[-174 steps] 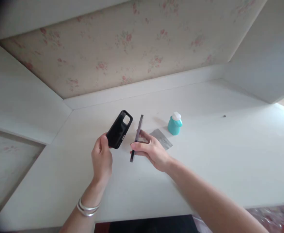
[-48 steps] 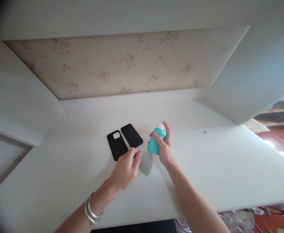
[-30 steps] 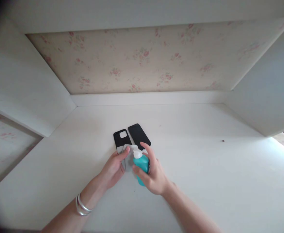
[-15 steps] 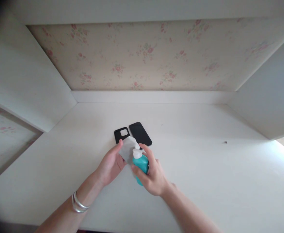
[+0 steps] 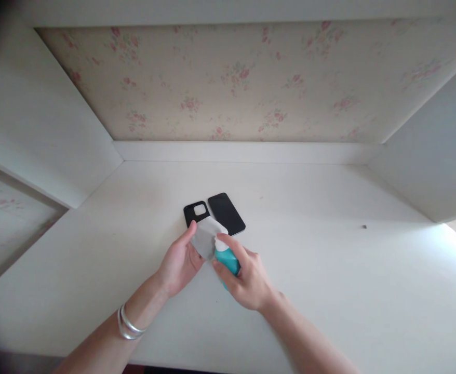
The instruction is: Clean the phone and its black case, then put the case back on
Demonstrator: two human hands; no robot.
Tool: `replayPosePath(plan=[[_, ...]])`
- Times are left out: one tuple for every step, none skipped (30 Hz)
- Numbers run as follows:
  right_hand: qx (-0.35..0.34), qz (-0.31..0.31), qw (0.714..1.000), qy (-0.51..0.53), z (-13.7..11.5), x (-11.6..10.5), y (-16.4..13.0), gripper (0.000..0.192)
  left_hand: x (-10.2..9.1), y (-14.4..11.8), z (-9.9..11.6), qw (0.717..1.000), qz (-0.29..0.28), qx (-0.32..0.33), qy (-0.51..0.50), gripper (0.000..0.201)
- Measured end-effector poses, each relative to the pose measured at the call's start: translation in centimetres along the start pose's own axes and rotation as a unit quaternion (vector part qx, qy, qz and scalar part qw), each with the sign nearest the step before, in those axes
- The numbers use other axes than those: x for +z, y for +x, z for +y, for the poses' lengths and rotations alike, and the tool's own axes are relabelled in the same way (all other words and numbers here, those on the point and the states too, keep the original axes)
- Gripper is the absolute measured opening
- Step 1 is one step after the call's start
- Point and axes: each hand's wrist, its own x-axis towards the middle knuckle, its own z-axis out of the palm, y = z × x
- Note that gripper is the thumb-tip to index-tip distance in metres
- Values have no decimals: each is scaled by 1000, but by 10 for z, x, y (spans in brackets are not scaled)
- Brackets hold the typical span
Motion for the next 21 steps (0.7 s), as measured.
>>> replayPosePath(plan=[[1,5,1000,3,0,0,0,50,0,0,-1,1000,1,4,2,44],[4,8,1000,7,0,0,0,52,0,1,-2,1000,2,8,4,43],[6,6,1000,10,1,0,1,51,-1,1,-2,1000,2,11,4,43],[8,3,1000,13,0,0,1,49,-1,1,-3,1000,2,13,4,43],[9,2,1000,15,0,0,1,47,-2,1,-4,1000,2,12,3,43],[10,5,1000,17,0,-1,1,46,-2,2,-4,1000,2,10,3,44],[11,11,1000,18,0,-1,1,47,-3,2,-4,1000,0,9,4,44],[9,16,1000,18,0,-1,1,49,-3,2,-4,1000,-1,8,5,45],[5,20,1000,17,-1,-1,1,49,-4,2,-4,1000,-3,7,7,45],[1,19,1000,16,-1,-1,1,47,-3,2,-4,1000,-4,6,9,46],[-2,18,1000,15,-1,-1,0,46,-3,2,-4,1000,-3,7,11,46],[-1,19,1000,15,-1,-1,0,46,-2,1,-3,1000,0,7,12,45],[2,22,1000,17,0,-1,0,48,-1,1,-3,1000,4,9,12,45],[8,22,1000,19,0,-1,0,49,0,1,-2,1000,8,11,11,44],[11,18,1000,20,0,-1,0,49,1,1,-2,1000,11,12,9,43],[12,12,1000,21,1,-1,0,48,1,1,-2,1000,12,13,7,43],[11,8,1000,22,1,-1,0,47,2,1,-2,1000,12,14,5,42],[9,5,1000,24,1,-1,0,47,2,1,-2,1000,10,15,2,42],[6,5,1000,26,2,-1,0,47,2,1,-2,1000,6,16,0,41],[3,6,1000,28,2,-1,-1,48,2,1,-2,1000,2,16,-2,41],[0,7,1000,29,2,-1,-1,49,2,1,-3,1000,-2,17,-4,41]])
